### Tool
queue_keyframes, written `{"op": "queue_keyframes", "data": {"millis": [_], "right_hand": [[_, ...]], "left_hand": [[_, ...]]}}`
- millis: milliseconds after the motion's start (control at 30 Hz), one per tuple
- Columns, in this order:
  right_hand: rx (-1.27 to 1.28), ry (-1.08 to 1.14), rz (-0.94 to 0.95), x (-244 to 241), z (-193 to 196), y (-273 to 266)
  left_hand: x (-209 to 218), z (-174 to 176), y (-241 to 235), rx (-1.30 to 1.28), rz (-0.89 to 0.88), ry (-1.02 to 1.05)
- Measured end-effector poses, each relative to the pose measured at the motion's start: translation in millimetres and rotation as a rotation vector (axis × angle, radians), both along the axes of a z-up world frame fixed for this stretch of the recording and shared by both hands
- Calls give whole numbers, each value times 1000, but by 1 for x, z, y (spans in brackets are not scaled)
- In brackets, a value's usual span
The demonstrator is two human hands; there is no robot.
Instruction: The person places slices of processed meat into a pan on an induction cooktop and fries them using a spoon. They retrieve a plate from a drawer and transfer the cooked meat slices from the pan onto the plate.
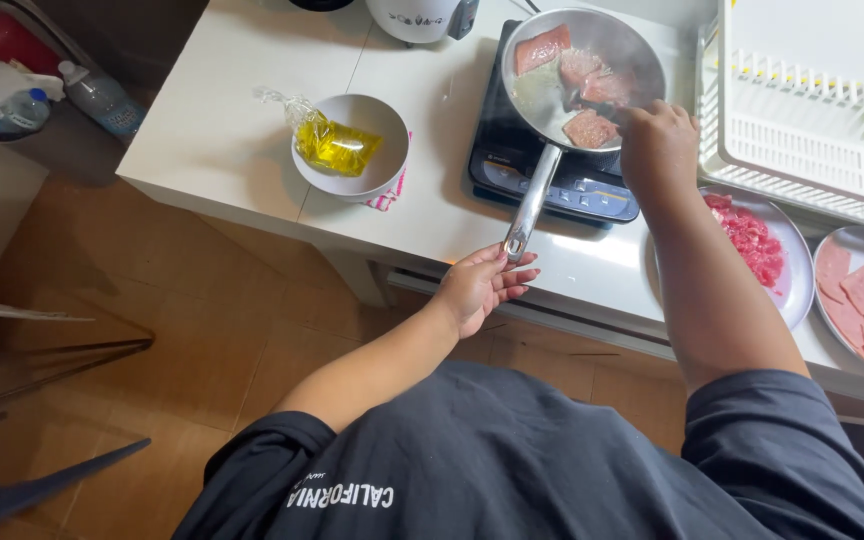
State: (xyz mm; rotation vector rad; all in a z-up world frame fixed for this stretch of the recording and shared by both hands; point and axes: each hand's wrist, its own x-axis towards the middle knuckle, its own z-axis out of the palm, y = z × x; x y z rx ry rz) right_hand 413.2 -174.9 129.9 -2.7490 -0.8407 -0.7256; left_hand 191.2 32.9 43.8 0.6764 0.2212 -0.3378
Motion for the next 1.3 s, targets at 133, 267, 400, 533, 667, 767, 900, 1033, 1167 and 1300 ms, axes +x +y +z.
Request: {"op": "queue_keyframes", "data": {"millis": [133,267,400,533,667,767,900,1033,1167,1300], "right_hand": [[-227,-19,-12,26,-10,-7],[-182,-25,-15,43,-7,-33],[-38,-52,-44,50,-4,-48],[76,26,-145,59,-5,-45],[64,63,-124,79,-21,-39],[-84,94,-167,84,-22,-25],[-229,92,-91,63,-17,-3],[-110,-2,124,49,-13,5],[-142,42,94,34,4,10],[-71,65,94,18,9,10]], "left_hand": [[1,-6,2,-4,4,-29],[2,-6,3,-6,5,-10],[-1,5,4,20,-2,-8],[-2,6,4,29,4,-17],[-1,1,3,8,7,-16],[-1,1,3,7,11,-14],[-1,-5,1,-1,6,-32],[-1,0,2,18,12,-29],[-2,1,3,13,11,-48],[-5,3,2,20,18,-40]]}}
